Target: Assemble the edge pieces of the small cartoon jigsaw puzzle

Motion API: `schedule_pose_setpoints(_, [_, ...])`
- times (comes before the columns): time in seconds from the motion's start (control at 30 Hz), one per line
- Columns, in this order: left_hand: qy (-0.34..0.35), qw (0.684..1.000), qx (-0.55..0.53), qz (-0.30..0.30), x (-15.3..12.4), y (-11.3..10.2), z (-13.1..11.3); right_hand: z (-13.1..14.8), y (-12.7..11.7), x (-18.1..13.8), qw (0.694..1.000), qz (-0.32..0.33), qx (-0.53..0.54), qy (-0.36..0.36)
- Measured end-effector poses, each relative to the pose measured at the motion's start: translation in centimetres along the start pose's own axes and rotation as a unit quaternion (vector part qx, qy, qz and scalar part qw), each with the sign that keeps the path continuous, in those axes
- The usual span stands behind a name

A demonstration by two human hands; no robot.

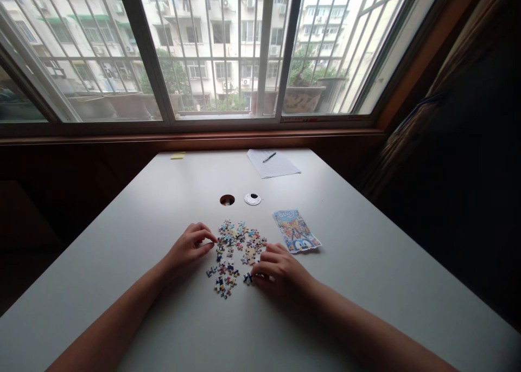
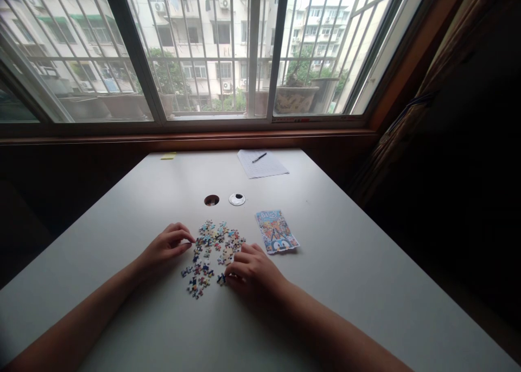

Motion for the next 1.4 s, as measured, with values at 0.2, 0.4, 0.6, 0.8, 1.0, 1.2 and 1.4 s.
schedule_pose_setpoints(0.2, [-0.013,1.000,-0.021,0.001,0.01,0.02,0.36,0.13,0.01,0.03,1.000,0.014,-0.006,-0.005])
schedule_pose_setpoints(0.4, [-0.013,0.999,-0.031,-0.002,-0.02,0.01,0.43,0.03,-0.01,0.01,1.000,0.005,0.008,-0.004])
schedule_pose_setpoints(0.6, [-0.004,1.000,-0.023,-0.003,-0.06,0.03,0.15,0.02,-0.05,0.11,1.000,0.008,0.015,0.000])
schedule_pose_setpoints(0.8, [0.006,1.000,-0.007,-0.007,-0.10,0.01,-0.04,0.10,-0.14,0.17,1.000,0.007,0.021,-0.002])
schedule_pose_setpoints(1.0, [0.005,1.000,-0.002,-0.010,-0.06,-0.09,0.02,-0.16,0.17,0.03,0.999,0.022,0.024,0.009])
schedule_pose_setpoints(1.2, [-0.007,0.999,0.005,-0.032,-0.08,-0.39,0.00,-0.22,0.28,-0.01,0.999,0.028,0.024,0.009])
schedule_pose_setpoints(1.4, [0.027,0.997,0.063,-0.037,-0.25,-0.03,-0.19,-0.30,0.27,-0.05,0.999,0.026,0.021,0.016])
Point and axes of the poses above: each hand's wrist, its own x-axis towards the middle knuckle, its own y-axis out of the palm, z = x × y, the point moved 8 cm from there along x, towards the middle knuckle, and after that the axes turned 8 degrees about -z, right-handed, at the moved point
